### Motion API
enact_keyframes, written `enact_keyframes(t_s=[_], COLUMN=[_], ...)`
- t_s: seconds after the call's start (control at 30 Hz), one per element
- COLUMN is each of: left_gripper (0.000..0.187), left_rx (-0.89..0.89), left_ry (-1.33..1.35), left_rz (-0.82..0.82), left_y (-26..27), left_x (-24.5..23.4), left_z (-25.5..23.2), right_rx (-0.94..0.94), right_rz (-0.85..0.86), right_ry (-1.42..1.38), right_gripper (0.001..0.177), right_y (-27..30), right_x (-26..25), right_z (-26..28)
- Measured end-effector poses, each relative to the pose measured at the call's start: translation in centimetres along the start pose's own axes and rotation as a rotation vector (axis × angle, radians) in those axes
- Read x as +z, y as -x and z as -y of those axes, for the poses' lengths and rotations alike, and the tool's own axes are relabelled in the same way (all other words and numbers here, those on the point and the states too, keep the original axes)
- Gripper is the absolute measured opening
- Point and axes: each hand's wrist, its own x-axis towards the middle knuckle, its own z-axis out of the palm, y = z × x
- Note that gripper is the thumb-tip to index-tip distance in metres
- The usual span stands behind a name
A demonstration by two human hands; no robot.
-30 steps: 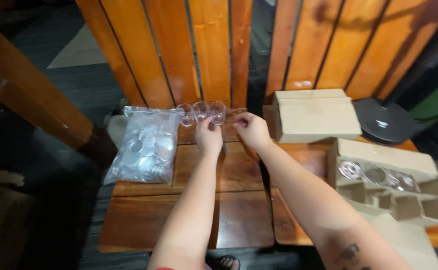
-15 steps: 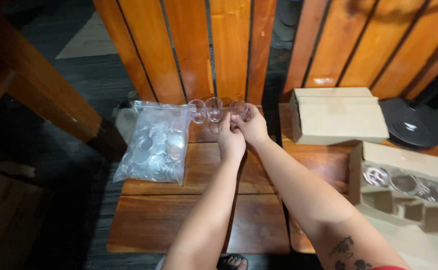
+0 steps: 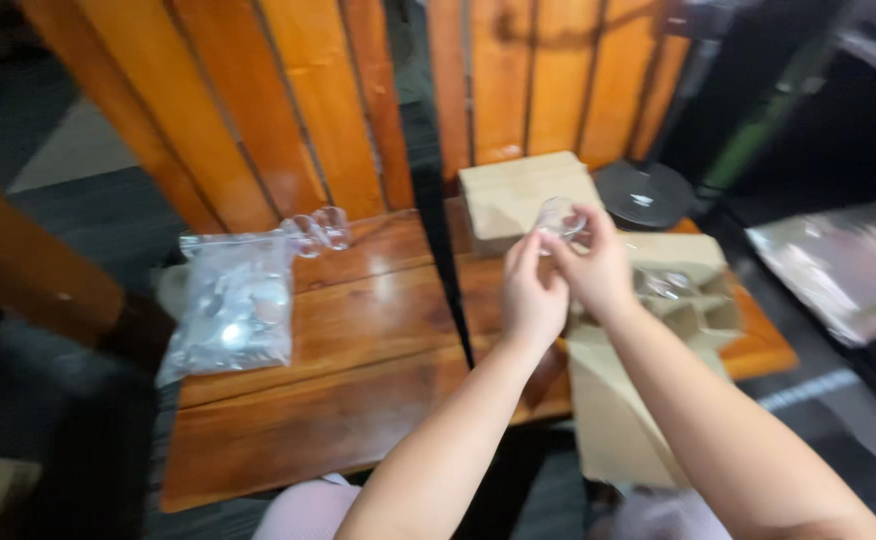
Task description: The person places small clear glasses into a cardboard box with dividers, then closes the box. Afterwards, the person retrieves stacks of A4 paper from a shelf and places them on a wooden bench.
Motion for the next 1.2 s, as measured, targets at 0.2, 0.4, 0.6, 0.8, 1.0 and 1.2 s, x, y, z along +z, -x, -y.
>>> enact_keyframes(t_s=[0.2, 0.4, 0.6, 0.8, 1.0, 1.2], left_gripper=[0.071, 0.073, 0.071, 0.069, 0.064, 0.059], left_rx=[0.12, 0.174, 0.25, 0.231, 0.198, 0.129], left_ry=[0.064, 0.028, -0.007, -0.083, -0.184, -0.267], left_rz=[0.264, 0.416, 0.539, 0.635, 0.656, 0.628], left_y=[4.0, 6.7, 7.1, 7.0, 7.8, 8.2], left_x=[7.0, 12.4, 13.6, 14.4, 15.5, 15.2], left_z=[-6.9, -8.5, -9.4, -8.6, -7.0, -7.1], right_rx=[0.026, 0.118, 0.132, 0.179, 0.21, 0.239], right_rz=[-0.178, -0.219, -0.252, -0.273, -0.24, -0.183], right_ry=[0.063, 0.067, -0.058, -0.023, 0.34, 0.607], right_gripper=[0.069, 0.068, 0.066, 0.061, 0.069, 0.07], right_y=[2.6, 3.6, 2.8, 3.3, 3.5, 2.8], right_x=[-12.6, -19.7, -22.3, -22.0, -22.1, -21.7], right_z=[0.9, 0.1, -5.4, -6.3, -6.5, -10.2])
